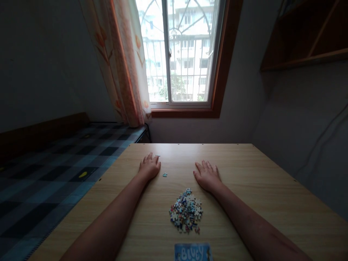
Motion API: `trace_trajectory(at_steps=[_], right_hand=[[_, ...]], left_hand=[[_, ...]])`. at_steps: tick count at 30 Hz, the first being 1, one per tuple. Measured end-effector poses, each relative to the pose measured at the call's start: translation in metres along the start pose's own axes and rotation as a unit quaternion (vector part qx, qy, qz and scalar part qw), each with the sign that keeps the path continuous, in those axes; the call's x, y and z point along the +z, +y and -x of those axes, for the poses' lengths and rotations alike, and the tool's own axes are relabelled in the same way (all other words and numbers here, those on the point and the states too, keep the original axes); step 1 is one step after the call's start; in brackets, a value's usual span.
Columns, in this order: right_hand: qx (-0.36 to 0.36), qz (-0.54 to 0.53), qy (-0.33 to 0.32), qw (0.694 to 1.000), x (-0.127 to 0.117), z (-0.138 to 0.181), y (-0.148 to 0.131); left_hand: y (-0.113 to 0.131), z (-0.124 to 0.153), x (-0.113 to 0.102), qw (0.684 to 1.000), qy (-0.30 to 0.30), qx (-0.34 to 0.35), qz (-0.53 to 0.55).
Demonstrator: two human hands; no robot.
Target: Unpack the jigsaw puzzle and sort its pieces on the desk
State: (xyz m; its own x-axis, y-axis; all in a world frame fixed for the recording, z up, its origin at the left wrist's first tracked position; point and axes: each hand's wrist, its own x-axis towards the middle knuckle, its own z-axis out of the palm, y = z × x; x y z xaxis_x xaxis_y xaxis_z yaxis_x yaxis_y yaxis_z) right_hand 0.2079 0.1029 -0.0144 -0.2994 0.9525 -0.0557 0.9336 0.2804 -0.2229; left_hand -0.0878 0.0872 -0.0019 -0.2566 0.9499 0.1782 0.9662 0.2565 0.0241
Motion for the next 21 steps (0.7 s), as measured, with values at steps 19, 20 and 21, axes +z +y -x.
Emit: trace_trajectory(at_steps=[19,20,21], right_hand=[[0.003,0.004,0.027,1.0,0.004,-0.001,-0.002],[0.004,0.004,0.026,1.0,0.004,-0.001,-0.002],[0.004,0.005,0.023,1.0,0.003,-0.001,-0.003]], left_hand=[[0.03,-0.005,0.011,0.998,-0.001,-0.054,0.022],[0.029,-0.005,0.011,0.998,0.015,-0.051,0.023],[0.028,-0.005,0.011,0.998,0.031,-0.048,0.022]])
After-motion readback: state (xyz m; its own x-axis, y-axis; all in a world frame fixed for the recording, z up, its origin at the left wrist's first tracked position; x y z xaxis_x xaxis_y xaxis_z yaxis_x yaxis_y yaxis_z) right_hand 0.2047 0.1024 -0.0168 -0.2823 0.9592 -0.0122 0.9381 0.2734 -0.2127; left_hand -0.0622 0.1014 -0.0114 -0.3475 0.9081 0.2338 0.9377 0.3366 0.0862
